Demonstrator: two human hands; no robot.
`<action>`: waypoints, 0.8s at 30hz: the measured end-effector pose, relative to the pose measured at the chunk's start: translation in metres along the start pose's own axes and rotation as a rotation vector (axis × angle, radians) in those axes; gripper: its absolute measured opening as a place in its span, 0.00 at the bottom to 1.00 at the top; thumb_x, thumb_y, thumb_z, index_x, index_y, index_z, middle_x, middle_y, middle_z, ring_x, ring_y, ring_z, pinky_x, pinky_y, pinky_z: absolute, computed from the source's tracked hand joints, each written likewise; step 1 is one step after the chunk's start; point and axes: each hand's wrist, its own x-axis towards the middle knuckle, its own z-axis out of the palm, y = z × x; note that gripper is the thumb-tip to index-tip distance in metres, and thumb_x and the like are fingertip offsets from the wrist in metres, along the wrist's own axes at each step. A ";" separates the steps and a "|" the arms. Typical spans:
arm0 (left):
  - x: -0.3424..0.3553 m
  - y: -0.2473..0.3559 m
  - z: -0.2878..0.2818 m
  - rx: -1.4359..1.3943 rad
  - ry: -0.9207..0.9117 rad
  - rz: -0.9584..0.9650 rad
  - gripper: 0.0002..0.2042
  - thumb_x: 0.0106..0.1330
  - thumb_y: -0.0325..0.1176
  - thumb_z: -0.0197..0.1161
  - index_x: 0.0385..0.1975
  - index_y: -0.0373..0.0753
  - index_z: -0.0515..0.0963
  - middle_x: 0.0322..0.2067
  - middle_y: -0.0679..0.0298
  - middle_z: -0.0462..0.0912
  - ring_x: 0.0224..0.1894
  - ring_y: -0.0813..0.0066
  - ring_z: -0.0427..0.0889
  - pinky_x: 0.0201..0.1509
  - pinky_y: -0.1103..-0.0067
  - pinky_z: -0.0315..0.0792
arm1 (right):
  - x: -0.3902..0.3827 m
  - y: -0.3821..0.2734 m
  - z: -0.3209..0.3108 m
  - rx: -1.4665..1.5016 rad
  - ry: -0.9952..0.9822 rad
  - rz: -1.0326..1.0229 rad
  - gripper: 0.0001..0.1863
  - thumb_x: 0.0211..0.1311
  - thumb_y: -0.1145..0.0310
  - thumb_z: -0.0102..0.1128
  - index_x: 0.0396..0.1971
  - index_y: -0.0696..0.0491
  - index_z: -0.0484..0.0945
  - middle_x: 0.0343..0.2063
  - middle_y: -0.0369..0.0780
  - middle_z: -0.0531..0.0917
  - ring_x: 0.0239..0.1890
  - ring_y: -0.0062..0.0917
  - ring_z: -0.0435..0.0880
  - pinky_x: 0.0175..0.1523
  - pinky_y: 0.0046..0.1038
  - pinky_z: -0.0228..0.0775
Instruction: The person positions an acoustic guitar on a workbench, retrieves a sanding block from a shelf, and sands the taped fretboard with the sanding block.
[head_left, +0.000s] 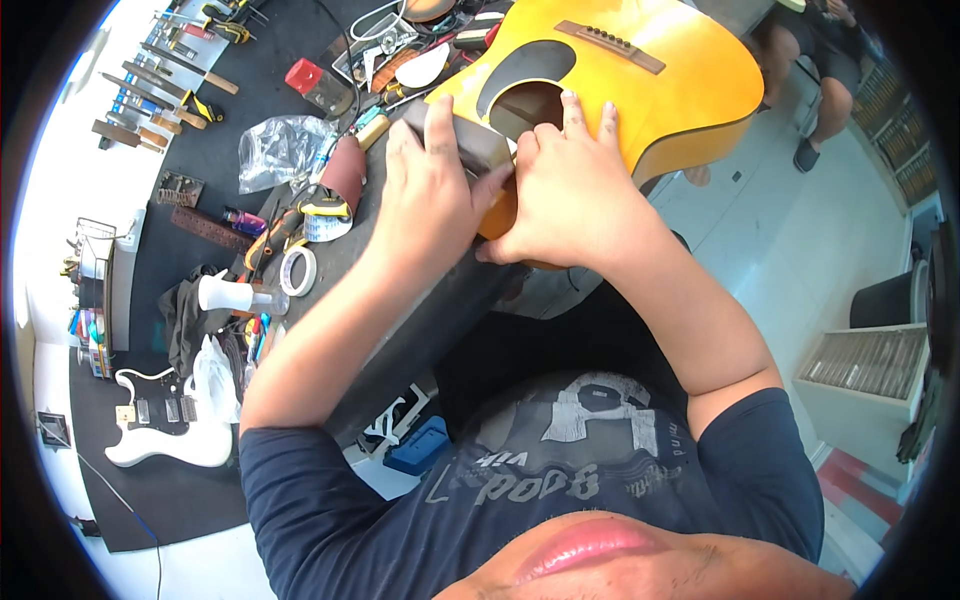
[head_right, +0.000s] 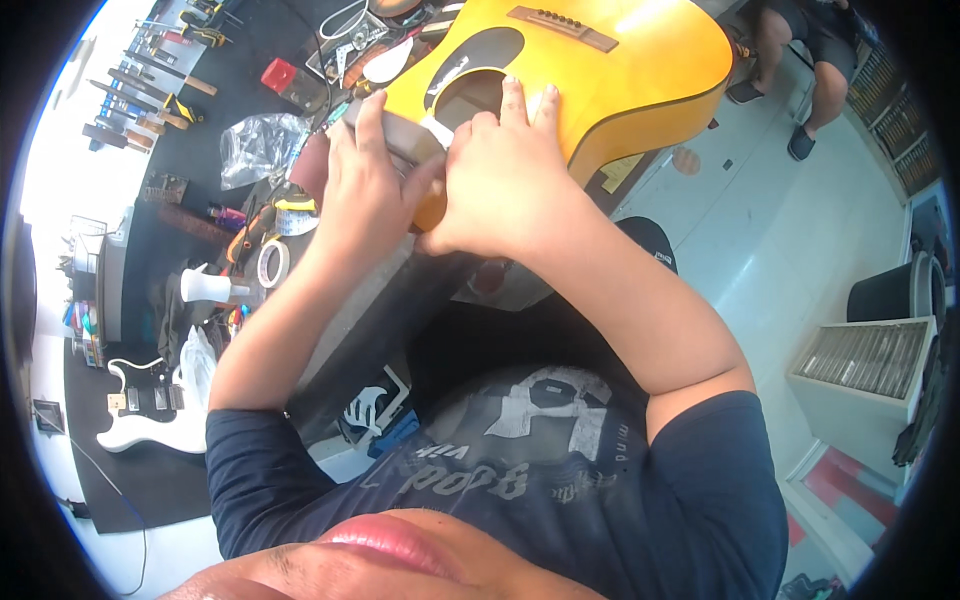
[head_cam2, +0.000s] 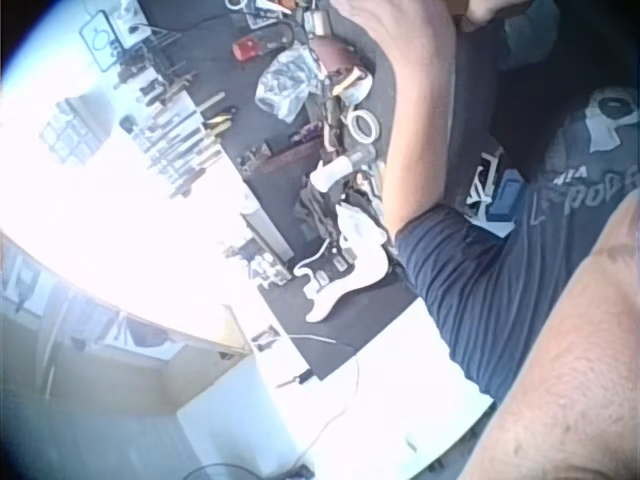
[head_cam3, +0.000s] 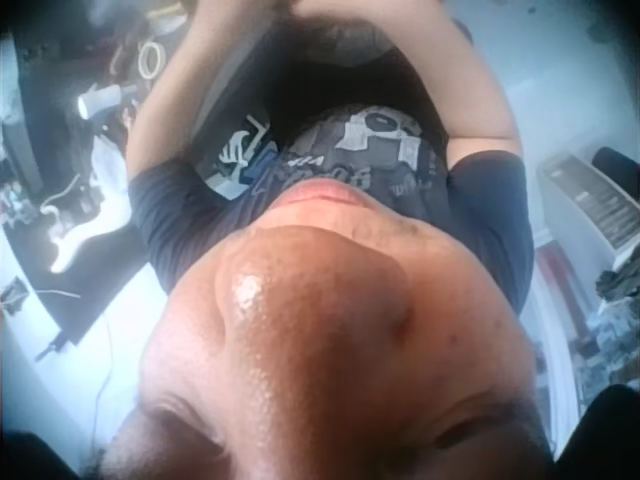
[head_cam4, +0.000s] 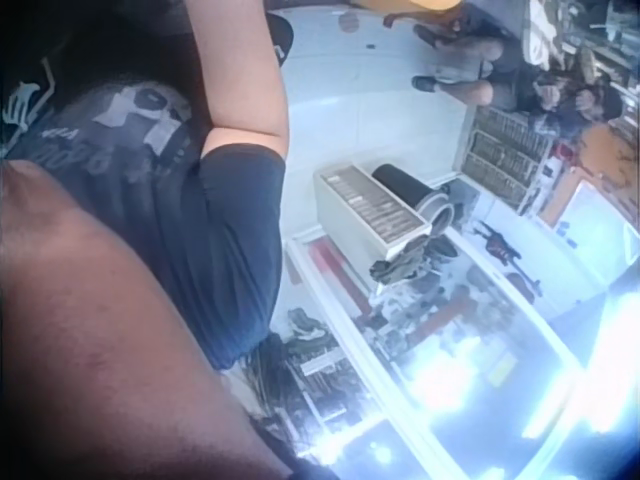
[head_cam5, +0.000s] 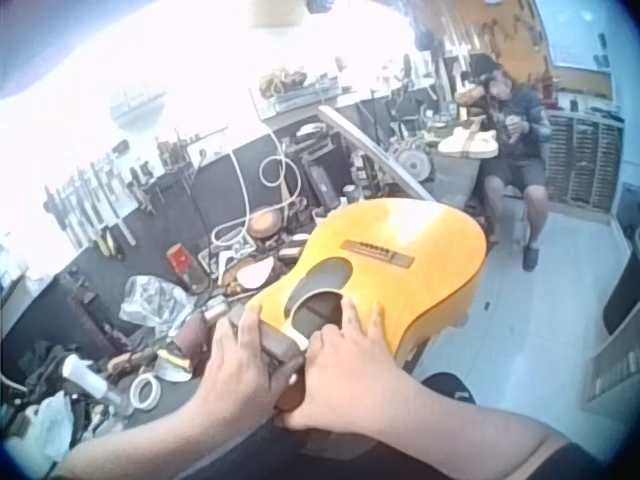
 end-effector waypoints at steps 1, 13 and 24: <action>0.004 -0.005 -0.003 0.001 -0.002 -0.006 0.47 0.70 0.46 0.79 0.79 0.25 0.59 0.59 0.20 0.71 0.61 0.23 0.76 0.66 0.49 0.76 | -0.003 0.000 0.001 0.001 -0.004 -0.005 0.62 0.50 0.25 0.78 0.69 0.67 0.77 0.69 0.55 0.80 0.85 0.59 0.59 0.86 0.72 0.44; 0.016 -0.005 0.003 -0.108 -0.074 -0.101 0.47 0.71 0.49 0.78 0.78 0.27 0.58 0.59 0.24 0.71 0.60 0.24 0.78 0.64 0.46 0.77 | -0.005 0.002 0.006 0.010 0.033 -0.031 0.63 0.50 0.24 0.78 0.68 0.69 0.77 0.68 0.57 0.80 0.85 0.60 0.59 0.85 0.73 0.44; 0.022 -0.002 0.004 -0.076 -0.091 -0.111 0.47 0.70 0.48 0.79 0.78 0.26 0.60 0.61 0.26 0.70 0.63 0.25 0.76 0.66 0.49 0.77 | -0.002 0.004 0.006 -0.027 0.038 -0.015 0.66 0.53 0.21 0.75 0.76 0.64 0.73 0.79 0.58 0.70 0.87 0.50 0.58 0.88 0.64 0.41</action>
